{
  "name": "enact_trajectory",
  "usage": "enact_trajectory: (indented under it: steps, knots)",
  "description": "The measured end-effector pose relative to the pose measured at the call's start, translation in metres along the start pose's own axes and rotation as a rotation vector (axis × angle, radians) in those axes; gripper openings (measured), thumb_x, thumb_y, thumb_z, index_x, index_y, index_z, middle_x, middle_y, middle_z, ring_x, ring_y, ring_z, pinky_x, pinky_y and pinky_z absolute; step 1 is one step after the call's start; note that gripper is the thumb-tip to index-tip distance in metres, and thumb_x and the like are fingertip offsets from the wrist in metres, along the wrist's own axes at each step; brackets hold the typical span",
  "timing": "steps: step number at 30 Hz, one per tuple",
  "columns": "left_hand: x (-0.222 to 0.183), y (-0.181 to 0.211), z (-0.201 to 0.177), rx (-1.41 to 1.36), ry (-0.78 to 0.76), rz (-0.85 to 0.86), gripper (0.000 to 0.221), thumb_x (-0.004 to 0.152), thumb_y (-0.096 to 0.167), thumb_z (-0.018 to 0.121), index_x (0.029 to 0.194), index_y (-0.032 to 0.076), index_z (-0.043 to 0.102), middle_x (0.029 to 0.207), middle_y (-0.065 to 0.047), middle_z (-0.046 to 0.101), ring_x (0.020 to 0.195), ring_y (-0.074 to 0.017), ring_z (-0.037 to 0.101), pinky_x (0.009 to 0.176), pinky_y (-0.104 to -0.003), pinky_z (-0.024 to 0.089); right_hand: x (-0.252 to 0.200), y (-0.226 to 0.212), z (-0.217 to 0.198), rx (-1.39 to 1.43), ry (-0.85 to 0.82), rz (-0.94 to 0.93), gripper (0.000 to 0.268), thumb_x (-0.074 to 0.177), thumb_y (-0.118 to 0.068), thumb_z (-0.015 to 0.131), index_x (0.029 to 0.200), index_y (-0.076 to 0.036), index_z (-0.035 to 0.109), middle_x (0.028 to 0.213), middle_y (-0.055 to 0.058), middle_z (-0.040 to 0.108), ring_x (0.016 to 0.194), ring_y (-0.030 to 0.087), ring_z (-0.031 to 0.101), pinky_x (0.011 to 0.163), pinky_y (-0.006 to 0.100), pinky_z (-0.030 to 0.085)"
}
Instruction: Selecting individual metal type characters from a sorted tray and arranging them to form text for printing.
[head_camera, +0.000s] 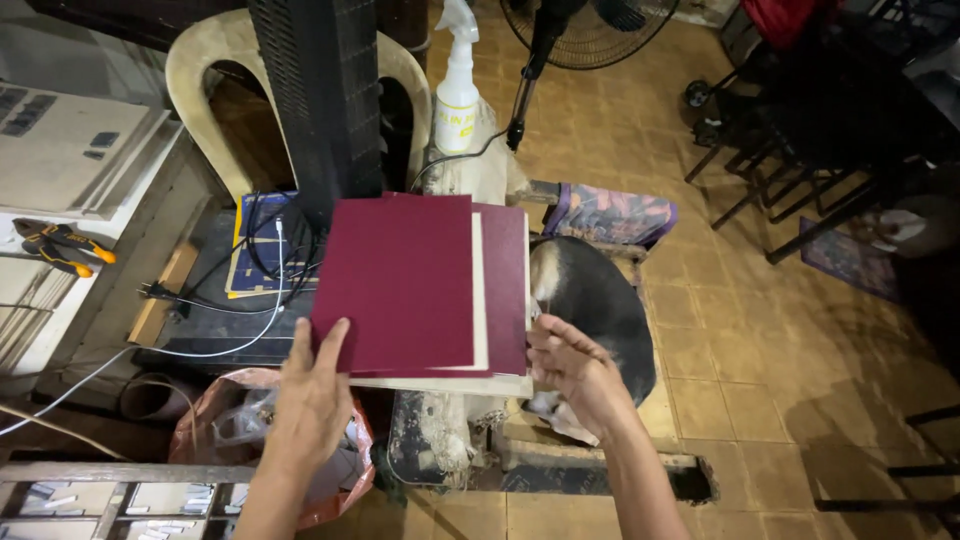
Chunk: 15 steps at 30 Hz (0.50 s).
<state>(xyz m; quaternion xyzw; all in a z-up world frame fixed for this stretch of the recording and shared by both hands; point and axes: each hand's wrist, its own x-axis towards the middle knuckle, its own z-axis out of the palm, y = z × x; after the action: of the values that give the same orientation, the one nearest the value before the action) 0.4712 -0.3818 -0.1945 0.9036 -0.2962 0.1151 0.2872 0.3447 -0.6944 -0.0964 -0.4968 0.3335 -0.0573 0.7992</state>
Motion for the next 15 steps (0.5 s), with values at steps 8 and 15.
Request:
enact_trajectory:
  steps: [8, 15]
  knots:
    - [0.015, 0.028, -0.009, -0.268, -0.096, -0.103, 0.066, 0.095, -0.001, 0.049, 0.156, 0.021, 0.037, 0.163, -0.04, 0.016, 0.15, -0.0538, 0.03, 0.096, -0.059, 0.052, 0.003, -0.01, 0.007, 0.109, -0.086, -0.012, 0.051, 0.094, 0.001, 0.045, 0.144, -0.007, 0.052, 0.113, 0.018, 0.063, 0.096, 0.028, 0.06, 0.075, 0.038, 0.048]
    - [0.037, 0.07, -0.049, -0.235, -0.433, -0.45, 0.103, 0.073, 0.039, 0.076, 0.161, 0.025, 0.023, 0.171, -0.021, 0.003, 0.158, -0.0388, 0.013, 0.121, -0.062, 0.027, 0.015, -0.008, 0.026, 0.308, -0.329, -0.139, 0.054, 0.09, 0.011, 0.056, 0.141, -0.005, 0.059, 0.103, 0.008, 0.066, 0.076, 0.017, 0.067, 0.066, 0.033, 0.063]
